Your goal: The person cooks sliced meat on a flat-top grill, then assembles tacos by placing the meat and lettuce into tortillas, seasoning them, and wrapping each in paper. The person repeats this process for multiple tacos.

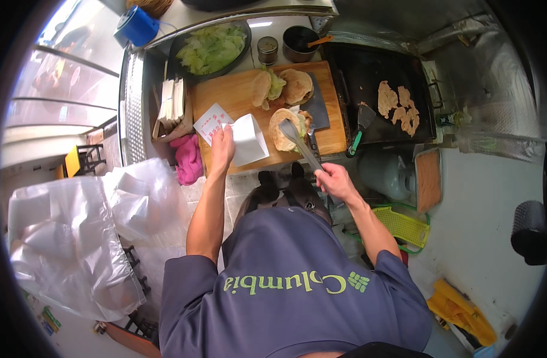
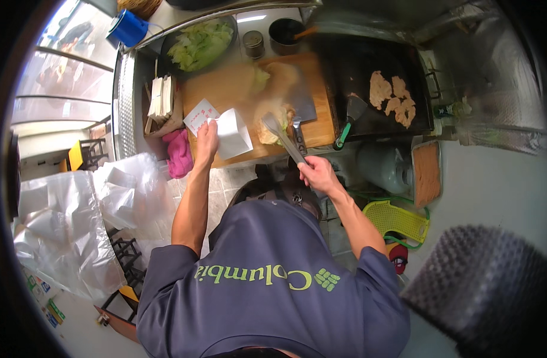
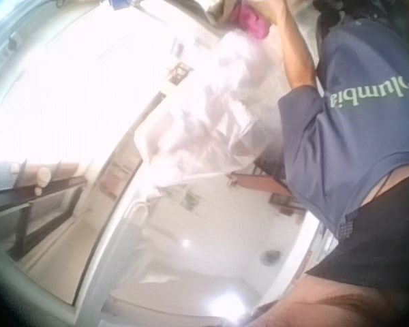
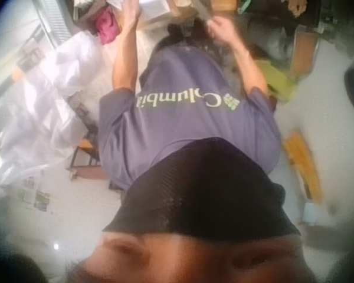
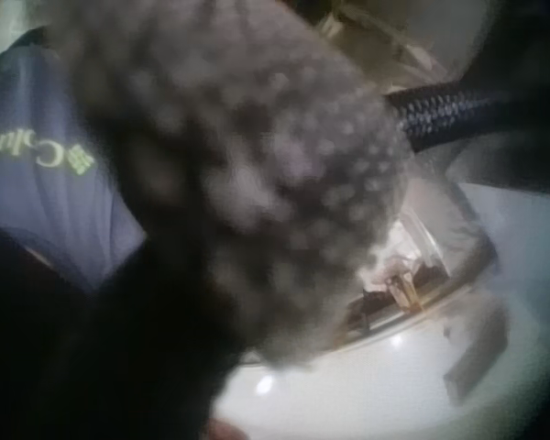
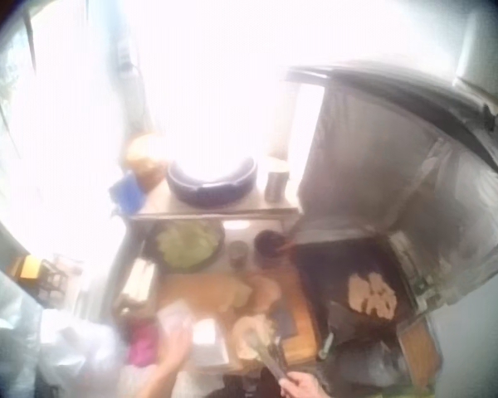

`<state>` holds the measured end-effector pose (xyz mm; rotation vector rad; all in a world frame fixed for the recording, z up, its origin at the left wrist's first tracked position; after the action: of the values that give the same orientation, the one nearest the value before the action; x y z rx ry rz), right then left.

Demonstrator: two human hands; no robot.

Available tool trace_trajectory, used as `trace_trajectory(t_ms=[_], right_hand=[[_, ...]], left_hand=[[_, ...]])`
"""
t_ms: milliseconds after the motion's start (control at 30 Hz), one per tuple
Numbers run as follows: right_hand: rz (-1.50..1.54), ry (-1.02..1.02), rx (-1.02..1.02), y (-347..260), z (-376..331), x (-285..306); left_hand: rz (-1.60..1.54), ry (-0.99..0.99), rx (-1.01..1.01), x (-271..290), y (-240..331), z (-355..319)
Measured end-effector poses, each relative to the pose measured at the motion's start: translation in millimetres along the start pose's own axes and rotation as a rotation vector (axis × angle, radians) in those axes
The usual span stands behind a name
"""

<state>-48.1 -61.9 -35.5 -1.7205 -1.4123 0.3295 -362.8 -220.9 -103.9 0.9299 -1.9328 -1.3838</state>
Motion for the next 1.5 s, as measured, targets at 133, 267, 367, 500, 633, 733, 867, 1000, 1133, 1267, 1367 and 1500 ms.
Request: trace_trajectory(t_ms=[133,267,367,500,633,733,867,1000,1133,1267,1367,1500], right_hand=[[0.073,0.066,0.085,-20,-25,0],[0.031,0.131,0.123,-32,-21,-1],[-0.003,0.134,0.118,-37,-24,3],[-0.011,0.069,0.073,-44,-32,11],[0.191,0.042,0.078,-41,-31,11],[-0.023,0.040,0.112,-50,-32,25],[-0.119,0.044,0.099,-62,-37,49],[-0.042,0.085,0.088,-69,-44,46],[0.084,0.174,0.134,-73,-37,26],[-0.005,0.108,0.126,-70,-37,32],[-0.031,0.028,0.155,-66,-41,50],[-0.134,0.130,0.141,-81,-50,58]], left_hand=[[-0.212,0.012,0.191,-9,-25,-12],[-0.615,-0.044,0.502,-54,0,-17],[-0.824,-0.010,0.500,-69,22,-22],[-0.837,-0.066,0.353,-74,-3,-7],[-1.125,-0.311,0.509,-84,18,-15],[-1.227,-0.461,0.557,-85,23,-17],[-1.198,-0.524,0.531,-81,25,-11],[-1.178,-0.551,0.498,-88,34,-13],[-1.290,-0.465,0.533,-103,40,-20],[-1.379,-0.412,0.545,-107,48,-24],[-1.360,-0.468,0.514,-101,54,-17],[-1.320,-0.546,0.482,-99,56,-9]])
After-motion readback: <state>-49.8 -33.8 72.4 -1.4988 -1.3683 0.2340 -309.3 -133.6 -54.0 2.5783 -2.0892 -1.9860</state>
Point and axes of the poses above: each hand's wrist, its own z-axis towards the middle knuckle, its own x-axis out of the back of the hand, y = z × x, the point moved 2 cm from there along z, towards the middle knuckle, and after that the axes turned 13 degrees about -z, right-handed, at the moved point
